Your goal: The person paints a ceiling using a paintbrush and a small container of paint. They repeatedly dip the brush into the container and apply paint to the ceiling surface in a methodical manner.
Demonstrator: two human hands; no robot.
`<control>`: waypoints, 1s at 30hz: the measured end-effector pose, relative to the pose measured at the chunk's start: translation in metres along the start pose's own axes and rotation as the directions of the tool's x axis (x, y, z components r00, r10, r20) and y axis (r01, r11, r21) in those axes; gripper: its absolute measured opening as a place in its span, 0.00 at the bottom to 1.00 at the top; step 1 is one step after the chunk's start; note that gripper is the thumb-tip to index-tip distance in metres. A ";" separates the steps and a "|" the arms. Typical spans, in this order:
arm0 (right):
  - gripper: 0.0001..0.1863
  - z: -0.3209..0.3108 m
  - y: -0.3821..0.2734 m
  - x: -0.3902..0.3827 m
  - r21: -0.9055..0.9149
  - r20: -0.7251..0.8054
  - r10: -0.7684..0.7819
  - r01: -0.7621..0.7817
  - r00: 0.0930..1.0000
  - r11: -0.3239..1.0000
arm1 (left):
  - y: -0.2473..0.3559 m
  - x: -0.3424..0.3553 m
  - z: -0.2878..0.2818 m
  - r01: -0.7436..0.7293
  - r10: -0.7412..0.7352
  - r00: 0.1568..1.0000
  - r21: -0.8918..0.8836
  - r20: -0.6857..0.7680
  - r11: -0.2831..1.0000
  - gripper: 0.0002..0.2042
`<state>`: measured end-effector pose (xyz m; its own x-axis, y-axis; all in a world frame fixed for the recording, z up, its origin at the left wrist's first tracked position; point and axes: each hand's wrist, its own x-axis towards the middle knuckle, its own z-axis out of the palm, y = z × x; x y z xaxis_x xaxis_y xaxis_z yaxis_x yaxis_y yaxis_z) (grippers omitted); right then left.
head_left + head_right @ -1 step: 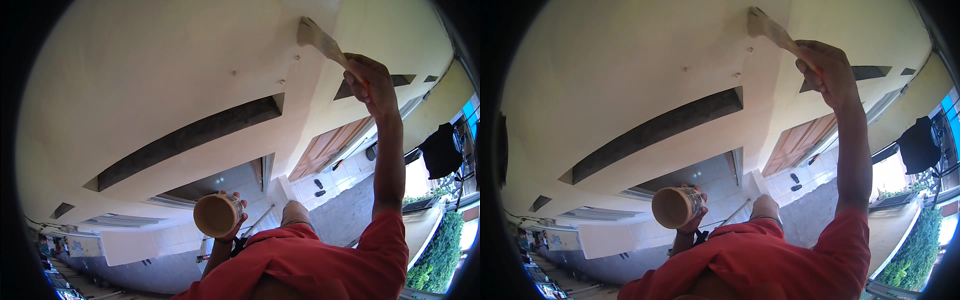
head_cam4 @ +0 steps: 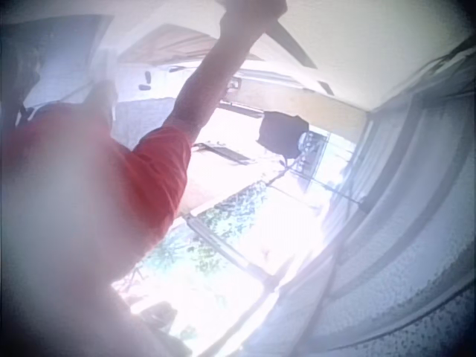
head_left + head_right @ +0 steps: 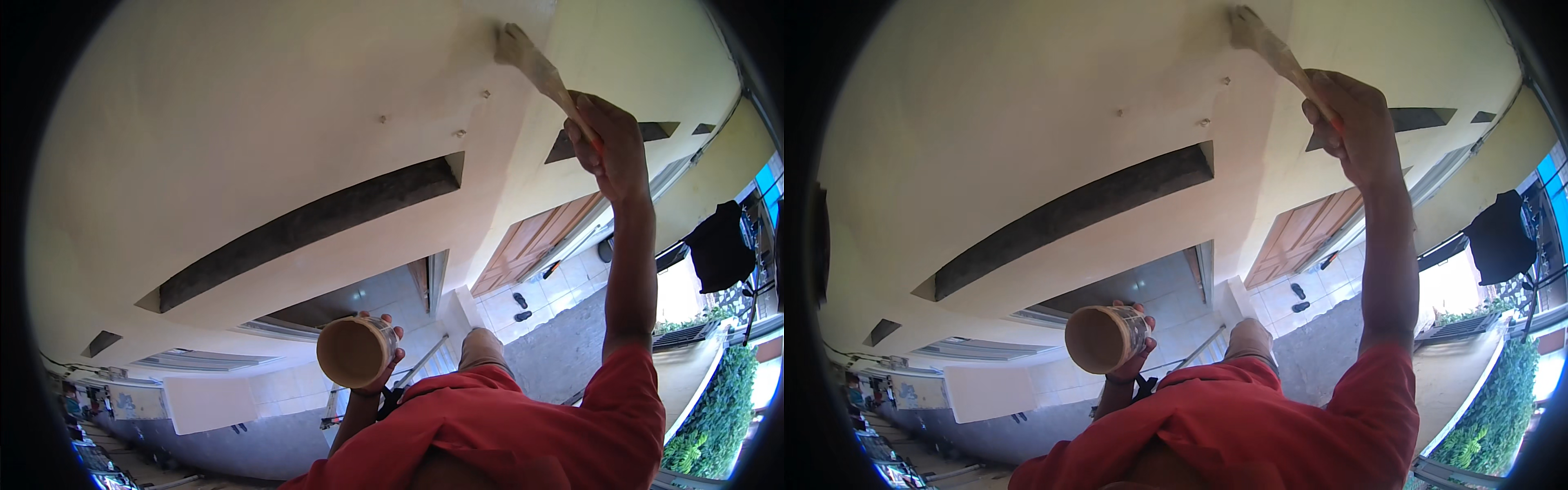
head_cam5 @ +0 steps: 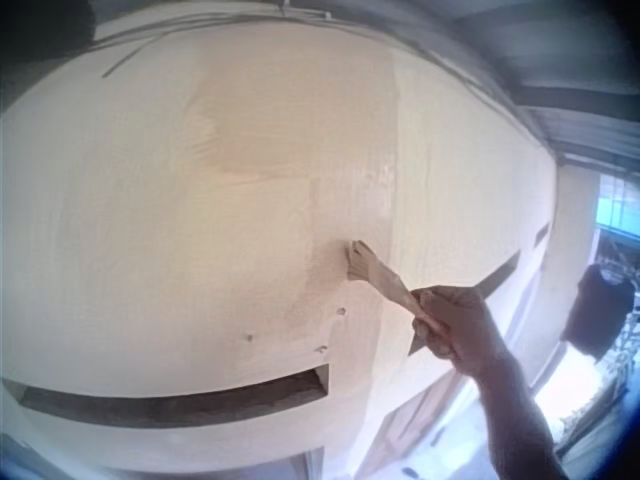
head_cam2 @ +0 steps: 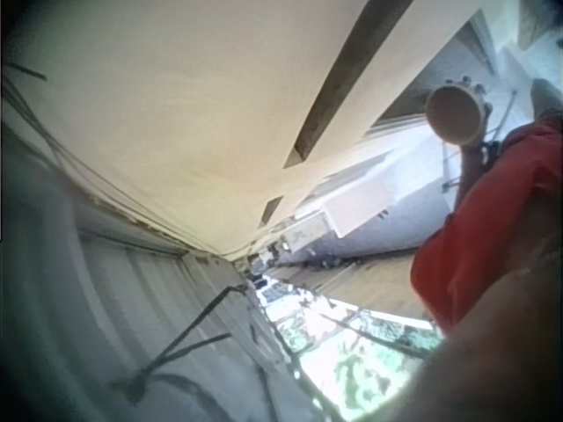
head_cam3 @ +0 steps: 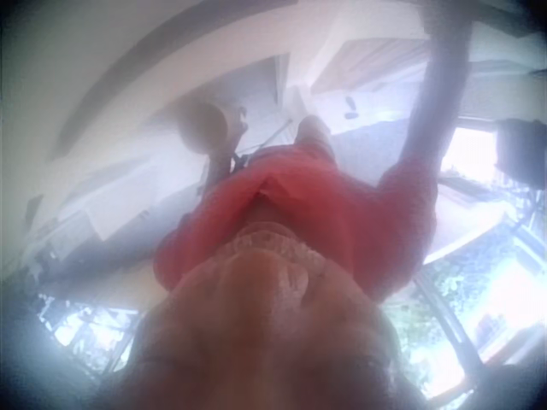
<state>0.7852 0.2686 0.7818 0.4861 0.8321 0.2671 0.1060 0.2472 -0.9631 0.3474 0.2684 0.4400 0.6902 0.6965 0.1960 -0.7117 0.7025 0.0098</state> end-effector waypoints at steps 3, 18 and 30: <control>0.18 0.042 0.015 -0.027 -0.125 -0.201 -0.147 0.124 0.968 0.984 | -0.001 -0.003 0.000 -0.009 0.008 1.000 -0.033 -0.023 0.999 0.34; 0.15 0.191 0.216 -0.023 -0.236 -0.093 -0.269 0.241 0.959 0.941 | 0.003 0.005 0.002 -0.013 0.009 0.998 -0.067 -0.067 0.998 0.36; 0.19 0.106 0.142 -0.048 -0.206 0.425 0.085 0.005 0.901 0.979 | 0.001 0.018 0.009 0.020 -0.021 1.000 -0.020 -0.022 1.000 0.36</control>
<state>0.6848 0.3169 0.6356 0.0784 0.9820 0.1721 0.2846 0.1434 -0.9479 0.3582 0.2800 0.4527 0.7077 0.6848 0.1738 -0.6946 0.7194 -0.0062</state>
